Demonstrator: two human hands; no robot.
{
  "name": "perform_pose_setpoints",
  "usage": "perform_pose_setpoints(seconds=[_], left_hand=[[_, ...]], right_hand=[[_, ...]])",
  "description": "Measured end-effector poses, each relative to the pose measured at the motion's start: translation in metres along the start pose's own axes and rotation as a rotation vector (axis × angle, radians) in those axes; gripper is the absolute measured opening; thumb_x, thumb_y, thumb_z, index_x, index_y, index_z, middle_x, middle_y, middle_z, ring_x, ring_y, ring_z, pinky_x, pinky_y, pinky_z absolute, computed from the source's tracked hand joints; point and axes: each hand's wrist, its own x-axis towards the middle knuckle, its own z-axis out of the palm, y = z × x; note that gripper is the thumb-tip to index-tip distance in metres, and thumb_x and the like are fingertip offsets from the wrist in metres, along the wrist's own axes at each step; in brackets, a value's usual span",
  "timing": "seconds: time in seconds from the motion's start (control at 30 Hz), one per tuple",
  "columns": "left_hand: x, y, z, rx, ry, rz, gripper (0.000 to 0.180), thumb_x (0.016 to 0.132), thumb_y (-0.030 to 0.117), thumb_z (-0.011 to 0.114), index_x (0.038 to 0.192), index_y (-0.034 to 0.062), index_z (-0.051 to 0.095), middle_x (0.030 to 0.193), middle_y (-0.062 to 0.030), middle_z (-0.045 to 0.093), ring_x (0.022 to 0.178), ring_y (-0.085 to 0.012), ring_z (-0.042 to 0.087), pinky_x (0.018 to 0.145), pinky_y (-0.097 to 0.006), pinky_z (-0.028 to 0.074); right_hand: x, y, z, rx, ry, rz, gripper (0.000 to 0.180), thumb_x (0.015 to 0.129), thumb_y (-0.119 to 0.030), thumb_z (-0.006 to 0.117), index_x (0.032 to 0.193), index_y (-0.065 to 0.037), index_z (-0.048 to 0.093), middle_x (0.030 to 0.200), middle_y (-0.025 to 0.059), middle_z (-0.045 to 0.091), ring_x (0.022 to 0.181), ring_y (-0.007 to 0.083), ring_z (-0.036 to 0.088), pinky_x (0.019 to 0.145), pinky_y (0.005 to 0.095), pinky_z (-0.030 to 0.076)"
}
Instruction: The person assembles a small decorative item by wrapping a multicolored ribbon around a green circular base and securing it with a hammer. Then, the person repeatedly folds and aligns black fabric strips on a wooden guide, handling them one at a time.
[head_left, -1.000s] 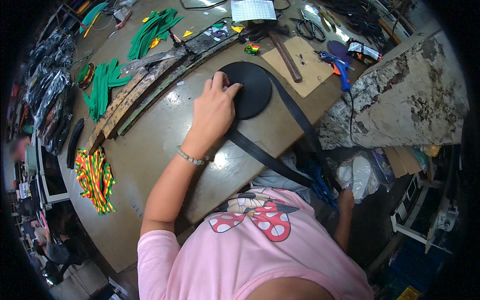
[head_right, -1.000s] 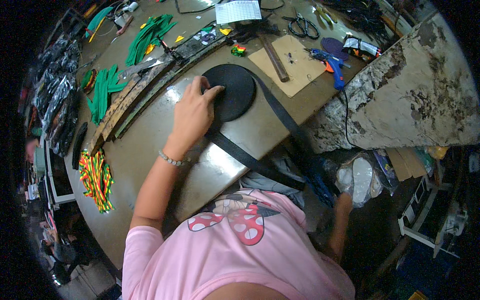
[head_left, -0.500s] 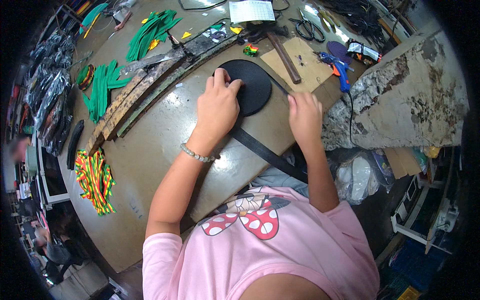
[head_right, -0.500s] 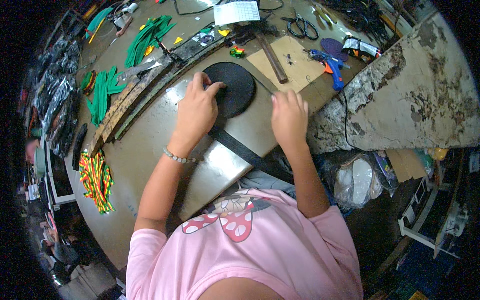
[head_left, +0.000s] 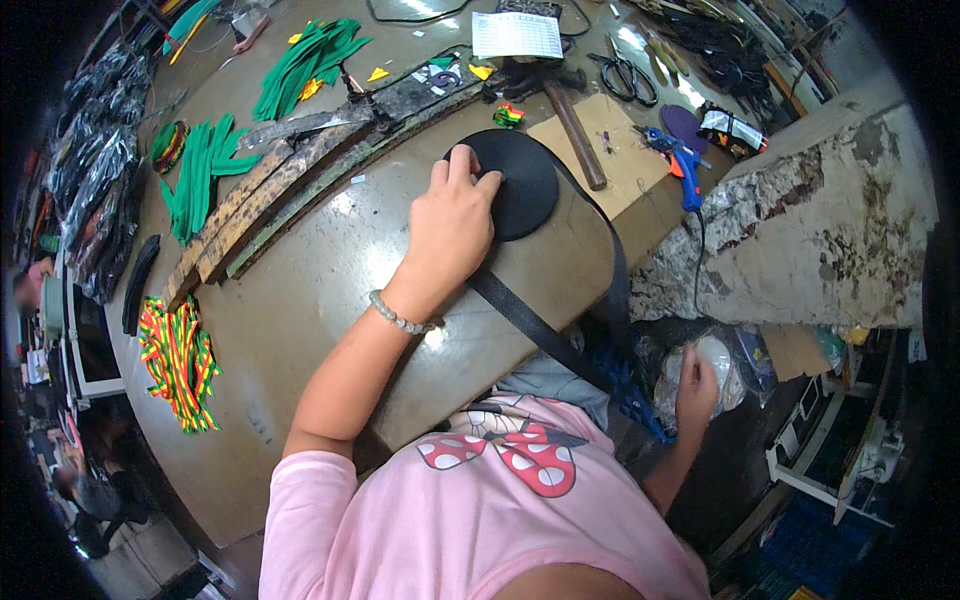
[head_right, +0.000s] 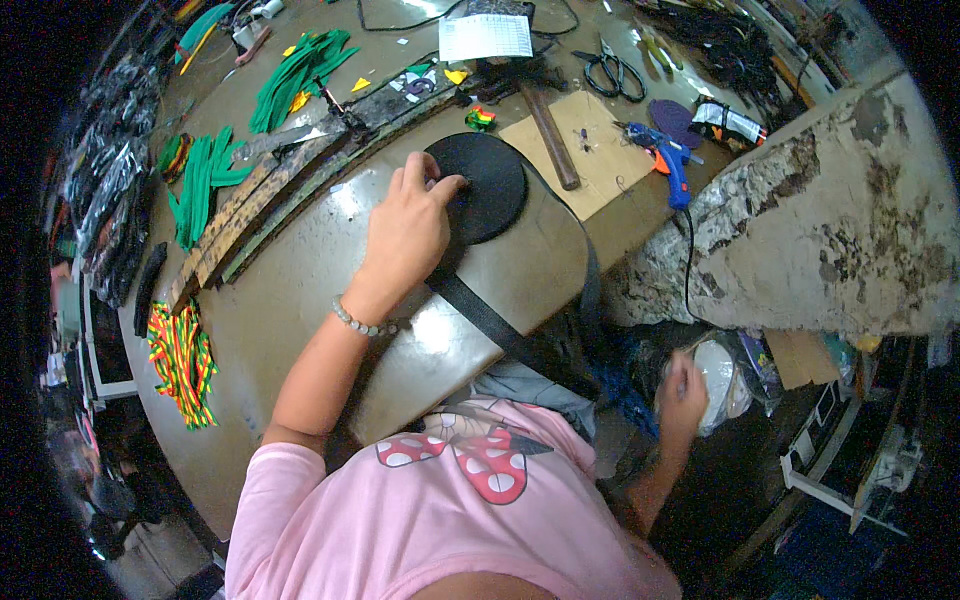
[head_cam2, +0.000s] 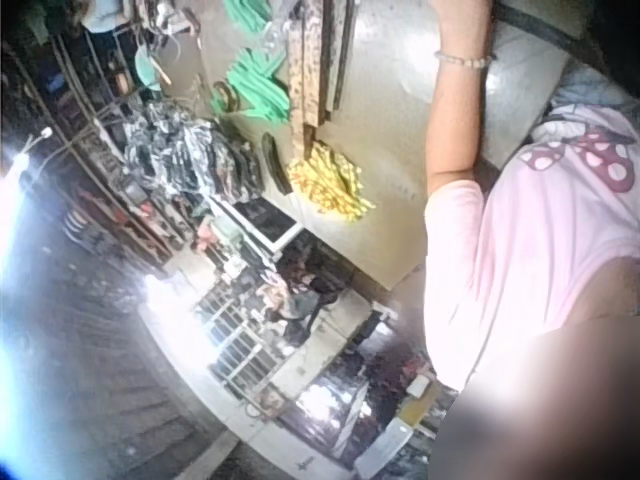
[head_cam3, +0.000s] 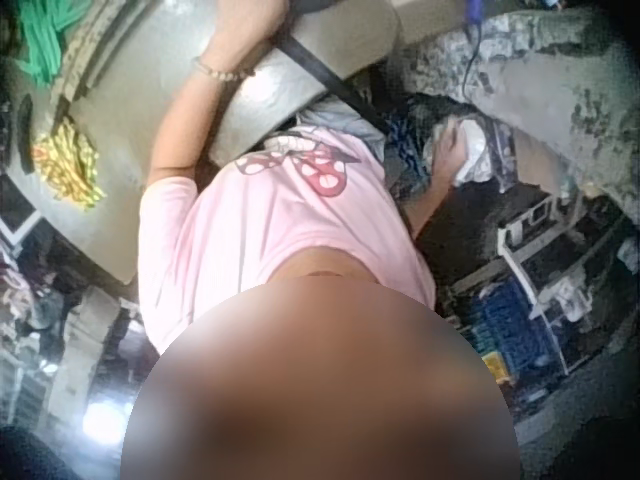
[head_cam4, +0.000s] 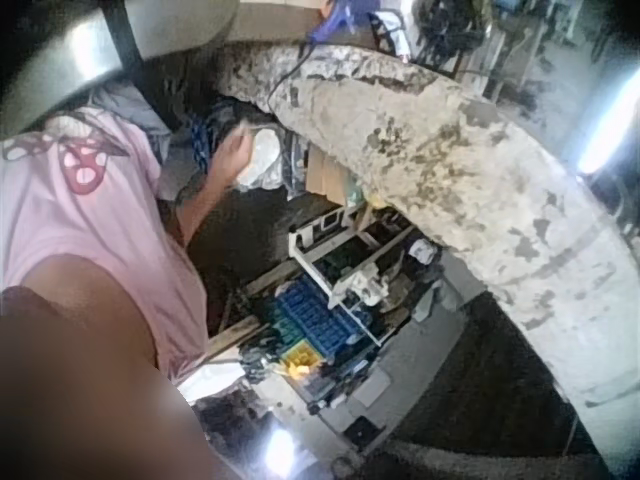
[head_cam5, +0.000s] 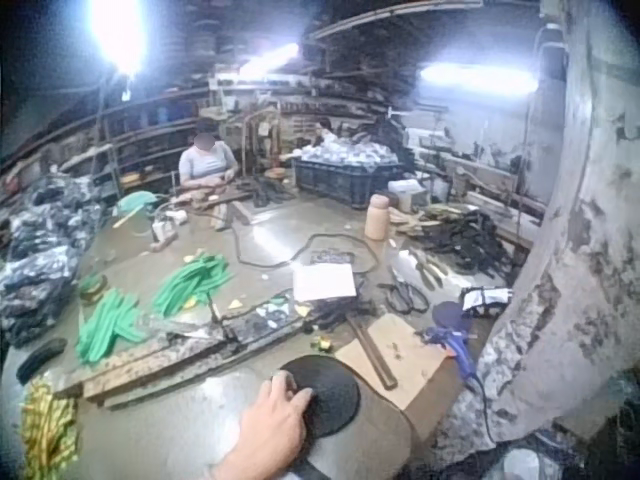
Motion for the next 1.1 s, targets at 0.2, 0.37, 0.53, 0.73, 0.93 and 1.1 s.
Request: perform_pose_setpoints(seconds=[0.2, 0.37, 0.53, 0.73, 0.93, 1.1], left_hand=[[-0.005, 0.002, 0.002, -0.015, 0.062, -0.007, 0.032, 0.073, 0.002, 0.049, 0.099, 0.0133, 0.063, 0.097, -0.0107, 0.047, 0.086, -0.0267, 0.052, 0.066, -0.035, 0.051], [-0.005, 0.002, 0.0, 0.02, 0.054, -0.03, 0.032, 0.073, 0.003, 0.049, 0.1, 0.015, 0.063, 0.097, -0.0105, 0.046, 0.087, -0.0263, 0.052, 0.065, -0.035, 0.051], [-0.008, 0.003, 0.005, -0.019, 0.085, -0.035, 0.032, 0.073, 0.005, 0.049, 0.1, 0.0154, 0.063, 0.099, -0.0109, 0.046, 0.088, -0.026, 0.051, 0.064, -0.034, 0.051], [-0.013, 0.004, 0.008, -0.028, 0.085, -0.005, 0.03, 0.073, 0.006, 0.05, 0.099, 0.0146, 0.063, 0.1, -0.0122, 0.045, 0.09, -0.0263, 0.051, 0.063, -0.034, 0.052], [-0.015, 0.004, 0.009, -0.012, 0.099, 0.008, 0.03, 0.073, 0.006, 0.051, 0.1, 0.0143, 0.061, 0.1, -0.0118, 0.046, 0.089, -0.0269, 0.051, 0.063, -0.034, 0.052], [-0.017, 0.003, 0.007, -0.006, 0.093, -0.004, 0.032, 0.073, 0.006, 0.051, 0.102, 0.0156, 0.061, 0.1, -0.0112, 0.046, 0.088, -0.0263, 0.051, 0.063, -0.034, 0.052]], right_hand=[[0.078, -0.158, 0.077, -0.126, 0.116, -0.591, 0.025, 0.084, -0.021, 0.058, 0.099, 0.0, 0.06, 0.097, 0.0157, 0.06, 0.088, 0.0306, 0.057, 0.08, 0.037, 0.043], [0.073, -0.148, 0.072, 0.117, -0.219, -0.497, 0.02, 0.085, -0.018, 0.057, 0.087, 0.002, 0.058, 0.082, 0.015, 0.059, 0.08, 0.0281, 0.057, 0.072, 0.0364, 0.044], [0.006, 0.028, 0.028, 0.146, -0.138, -0.243, 0.017, 0.085, -0.015, 0.06, 0.081, 0.0, 0.057, 0.067, 0.0033, 0.05, 0.062, 0.0113, 0.042, 0.057, 0.0258, 0.037], [-0.072, 0.167, 0.065, -0.541, -0.221, 0.369, 0.026, 0.087, -0.023, 0.056, 0.095, 0.001, 0.061, 0.087, 0.0141, 0.063, 0.08, 0.0231, 0.058, 0.074, 0.0333, 0.045], [0.031, -0.002, 0.101, 0.396, -0.071, -0.168, 0.041, 0.095, -0.03, 0.042, 0.114, 0.005, 0.051, 0.107, 0.0175, 0.058, 0.097, 0.0241, 0.055, 0.088, 0.0324, 0.041], [0.007, -0.033, 0.126, 0.815, -0.339, 0.039, 0.036, 0.096, -0.033, 0.04, 0.072, -0.006, 0.047, 0.057, -0.0023, 0.039, 0.051, 0.0076, 0.041, 0.049, 0.0229, 0.04]])
